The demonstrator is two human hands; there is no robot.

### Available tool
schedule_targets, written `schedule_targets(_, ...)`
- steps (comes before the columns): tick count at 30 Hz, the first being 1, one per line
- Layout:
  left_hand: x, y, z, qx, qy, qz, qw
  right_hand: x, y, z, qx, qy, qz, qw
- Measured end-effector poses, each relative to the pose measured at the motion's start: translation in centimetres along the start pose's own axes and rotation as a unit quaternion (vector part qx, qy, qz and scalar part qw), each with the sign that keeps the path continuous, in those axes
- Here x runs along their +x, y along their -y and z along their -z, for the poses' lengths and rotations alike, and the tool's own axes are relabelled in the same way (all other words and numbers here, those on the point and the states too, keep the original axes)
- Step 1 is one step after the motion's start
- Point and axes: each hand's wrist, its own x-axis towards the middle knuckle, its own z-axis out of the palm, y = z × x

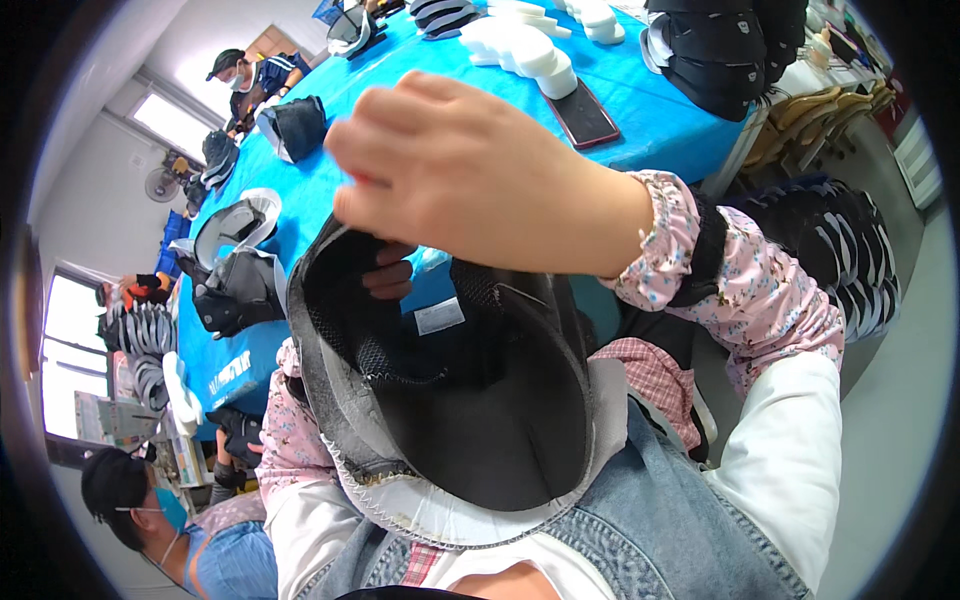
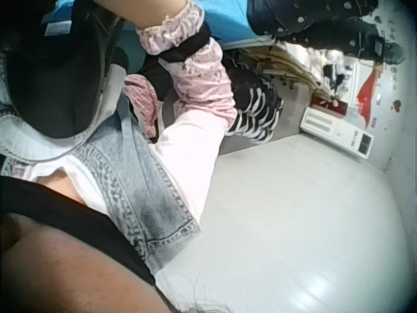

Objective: The person picks up a white foam lining and inserts it into the interior of a black shoe upper, then uses their hands to press and smooth the lining into place against the inner walls of the upper.

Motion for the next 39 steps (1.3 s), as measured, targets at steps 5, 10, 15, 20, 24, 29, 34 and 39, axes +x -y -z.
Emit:
schedule_targets(5,0.3,0.6,-0.1,0.052,-0.025,0.007,0.998,0.8,0.3,-0.6,0.078,0.072,0.024,0.994)
schedule_targets(10,1.1,1.1,-0.8,0.125,-0.057,0.019,0.990,0.3,-0.2,-0.9,0.150,0.114,0.088,0.978)
schedule_targets(15,1.6,1.9,-1.4,0.206,-0.086,0.032,0.974,-1.5,0.6,-0.2,0.180,0.126,0.188,0.957)
schedule_targets(20,1.4,2.7,-2.1,0.317,-0.112,0.045,0.941,-2.7,-0.1,-0.1,0.144,0.114,0.136,0.974)
schedule_targets(24,1.7,1.0,1.4,0.609,-0.139,-0.103,0.774,-2.7,0.7,-1.1,0.118,0.130,0.070,0.982)
schedule_targets(29,1.3,-3.8,-6.7,0.627,-0.085,0.147,0.760,-2.9,0.5,-1.1,0.111,0.142,0.058,0.982)
schedule_targets(34,0.6,-3.1,-5.5,0.640,-0.001,0.063,0.766,-2.7,0.2,-0.6,0.132,0.154,0.006,0.979)
schedule_targets(39,0.8,-2.1,-5.5,0.724,0.029,-0.031,0.688,-3.4,0.2,-0.4,0.112,0.150,0.041,0.981)
